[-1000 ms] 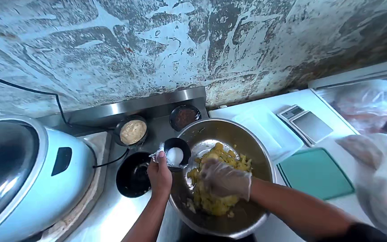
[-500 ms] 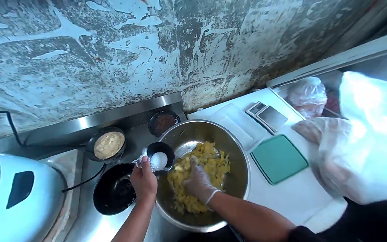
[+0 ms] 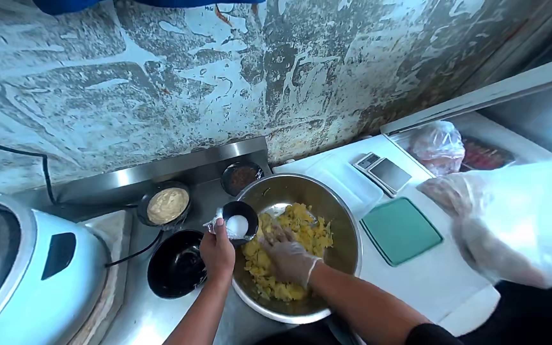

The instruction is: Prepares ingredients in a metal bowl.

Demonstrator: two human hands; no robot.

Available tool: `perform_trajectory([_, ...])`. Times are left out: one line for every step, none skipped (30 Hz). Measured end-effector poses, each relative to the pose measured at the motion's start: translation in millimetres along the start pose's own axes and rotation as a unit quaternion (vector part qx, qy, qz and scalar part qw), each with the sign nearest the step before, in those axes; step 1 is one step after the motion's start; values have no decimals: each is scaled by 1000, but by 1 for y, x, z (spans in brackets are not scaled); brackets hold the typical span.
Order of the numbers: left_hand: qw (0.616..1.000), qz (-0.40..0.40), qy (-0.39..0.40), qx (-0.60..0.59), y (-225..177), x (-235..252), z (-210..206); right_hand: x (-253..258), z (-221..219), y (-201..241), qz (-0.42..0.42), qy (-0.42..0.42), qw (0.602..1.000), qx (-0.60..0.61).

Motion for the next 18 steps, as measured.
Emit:
perform_trajectory([1000, -3, -1, 3, 0, 0, 0, -9, -7, -8, -3, 21, 999, -41])
perform_trajectory([1000, -2, 0, 9, 0, 1, 0, -19, -8, -20, -22, 50, 997, -62])
perform_trajectory([1000, -2, -1, 21, 0, 0, 0, -31, -3, -32, -46, 84, 993, -66])
perform_trajectory([999, -7, -4, 41, 0, -1, 0, -43, 6, -39, -66, 115, 990, -54])
perform_trajectory([997, -18, -6, 68, 0, -1, 0, -54, 18, -42, -75, 126, 989, -28])
perform_trajectory([995, -36, 3, 91, -2, -2, 0, -65, 32, -41, -74, 118, 990, 17])
perform_trajectory([992, -67, 7, 108, -5, -2, 0, -78, 47, -40, -70, 87, 991, 73])
perform_trajectory([989, -92, 13, 115, -9, -3, -2, -90, 58, -42, -71, 45, 988, 132])
perform_trajectory([987, -111, 23, 115, -15, -5, -3, -102, 65, -47, -78, -4, 978, 195])
perform_trajectory([986, -126, 36, 105, -23, -8, -4, -113, 68, -53, -87, -55, 965, 243])
perform_trajectory([985, -144, 46, 87, -34, -10, -5, -122, 68, -60, -93, -105, 951, 275])
perform_trajectory([982, -167, 53, 64, -45, -12, -4, -130, 65, -67, -99, -155, 937, 298])
perform_trajectory([979, -194, 60, 37, -58, -14, -2, -135, 60, -73, -107, -206, 919, 318])
perform_trajectory([974, -217, 68, 8, -71, -15, 0, -138, 55, -78, -117, -254, 900, 335])
perform_trajectory([969, -236, 75, -19, -84, -16, 1, -139, 50, -81, -126, -293, 883, 345])
perform_trajectory([964, -250, 77, -42, -97, -15, 3, -138, 46, -83, -132, -320, 873, 343])
perform_trajectory([962, -258, 73, -60, -108, -12, 3, -135, 44, -83, -134, -337, 869, 338])
perform_trajectory([962, -257, 65, -67, -115, -9, 2, -131, 40, -82, -129, -350, 864, 338])
Point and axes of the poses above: each hand's wrist, its own x-axis towards the middle knuckle, its own z-axis out of the back of the hand, y = z × x, the point moved 5 cm from there along x, towards the middle knuckle, and after that the axes turned 10 degrees about z, right-handed, at the moved point
